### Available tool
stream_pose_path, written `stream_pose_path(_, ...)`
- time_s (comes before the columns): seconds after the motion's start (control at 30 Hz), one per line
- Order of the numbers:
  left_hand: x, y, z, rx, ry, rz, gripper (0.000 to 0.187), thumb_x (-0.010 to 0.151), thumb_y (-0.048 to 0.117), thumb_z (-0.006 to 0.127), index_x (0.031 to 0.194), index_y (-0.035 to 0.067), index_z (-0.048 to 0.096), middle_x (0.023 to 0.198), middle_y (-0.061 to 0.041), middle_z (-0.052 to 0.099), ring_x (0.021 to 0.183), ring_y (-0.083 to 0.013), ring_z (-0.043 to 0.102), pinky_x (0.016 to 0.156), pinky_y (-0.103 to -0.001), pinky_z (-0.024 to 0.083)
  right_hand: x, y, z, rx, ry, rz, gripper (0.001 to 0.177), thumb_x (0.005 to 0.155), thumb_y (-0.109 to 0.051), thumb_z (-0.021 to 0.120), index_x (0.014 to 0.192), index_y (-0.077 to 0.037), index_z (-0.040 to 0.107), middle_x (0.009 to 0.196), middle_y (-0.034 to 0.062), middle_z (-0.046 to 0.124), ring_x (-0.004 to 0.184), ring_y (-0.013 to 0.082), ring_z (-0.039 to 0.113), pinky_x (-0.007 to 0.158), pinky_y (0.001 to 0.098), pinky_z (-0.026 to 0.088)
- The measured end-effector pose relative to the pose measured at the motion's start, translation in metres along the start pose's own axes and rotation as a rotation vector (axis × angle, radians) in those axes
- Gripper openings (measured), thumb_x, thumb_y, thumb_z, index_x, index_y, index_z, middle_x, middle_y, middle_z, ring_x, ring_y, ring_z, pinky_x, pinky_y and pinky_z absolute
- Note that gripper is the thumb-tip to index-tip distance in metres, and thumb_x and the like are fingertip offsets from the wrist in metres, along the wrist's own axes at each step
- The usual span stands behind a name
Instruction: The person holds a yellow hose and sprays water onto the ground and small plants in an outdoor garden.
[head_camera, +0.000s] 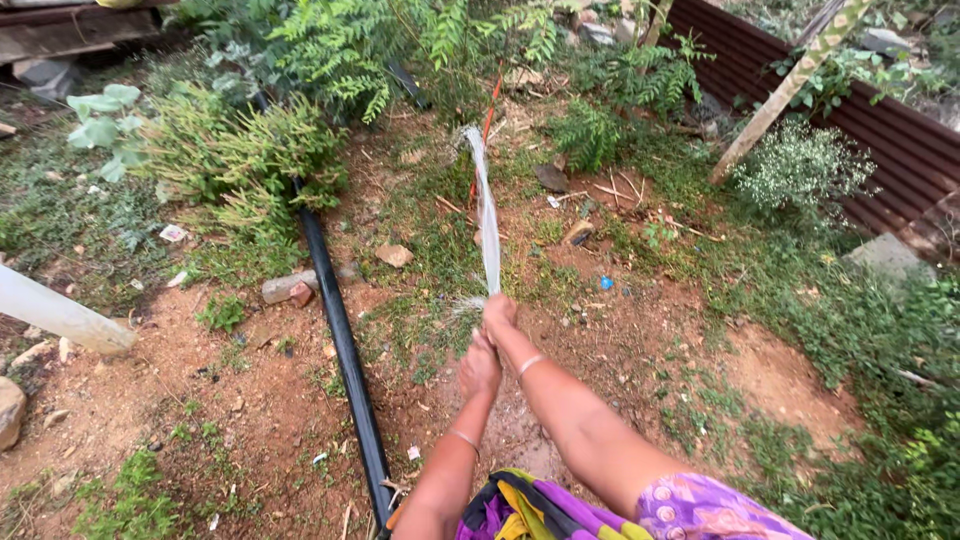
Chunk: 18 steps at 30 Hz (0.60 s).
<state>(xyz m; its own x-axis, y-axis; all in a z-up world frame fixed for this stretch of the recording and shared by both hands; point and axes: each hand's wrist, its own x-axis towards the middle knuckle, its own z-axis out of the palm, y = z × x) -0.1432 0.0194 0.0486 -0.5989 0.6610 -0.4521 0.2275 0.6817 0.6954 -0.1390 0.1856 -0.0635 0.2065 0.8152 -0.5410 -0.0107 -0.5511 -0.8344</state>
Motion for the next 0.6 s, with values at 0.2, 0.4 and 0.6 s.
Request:
stream_pose_path(0.2, 0.033, 0.061, -0.024, -0.008, -0.058, 0.151, 0.092, 0.112, 0.058, 0.005, 0.092, -0.003, 0.071, 0.097, -0.027, 0.073, 0.09, -0.0462, 0.072, 0.075, -0.061, 0.053, -0.018, -0.105, 0.02, 0.018, -0.048, -0.031, 0.031, 0.096, -0.026, 0.052, 0.073, -0.005, 0.06, 0.054, 0.0079, 0.05, 0.04, 0.0215, 0.049, 0.035, 0.0401, 0.038)
stream_pose_path(0.4, 0.038, 0.13, -0.045, 0.05, 0.009, 0.13, 0.087, 0.106, 0.057, 0.011, 0.097, 0.002, 0.078, 0.098, -0.026, 0.077, 0.093, -0.0405, 0.075, 0.081, -0.055, 0.057, 0.02, -0.167, 0.034, 0.136, -0.129, -0.036, 0.04, 0.099, -0.027, 0.044, 0.069, -0.003, 0.056, 0.053, 0.0077, 0.051, 0.039, 0.0198, 0.046, 0.034, 0.0375, 0.033)
stream_pose_path(0.6, 0.046, 0.147, -0.044, 0.009, 0.174, 0.114, 0.084, 0.103, 0.061, 0.015, 0.103, 0.004, 0.077, 0.111, -0.027, 0.072, 0.106, -0.048, 0.068, 0.092, -0.057, 0.052, 0.039, -0.187, 0.054, 0.186, -0.195, 0.028, 0.035, 0.096, -0.023, 0.045, 0.066, -0.006, 0.052, 0.052, 0.0084, 0.049, 0.039, 0.0207, 0.043, 0.035, 0.038, 0.03)
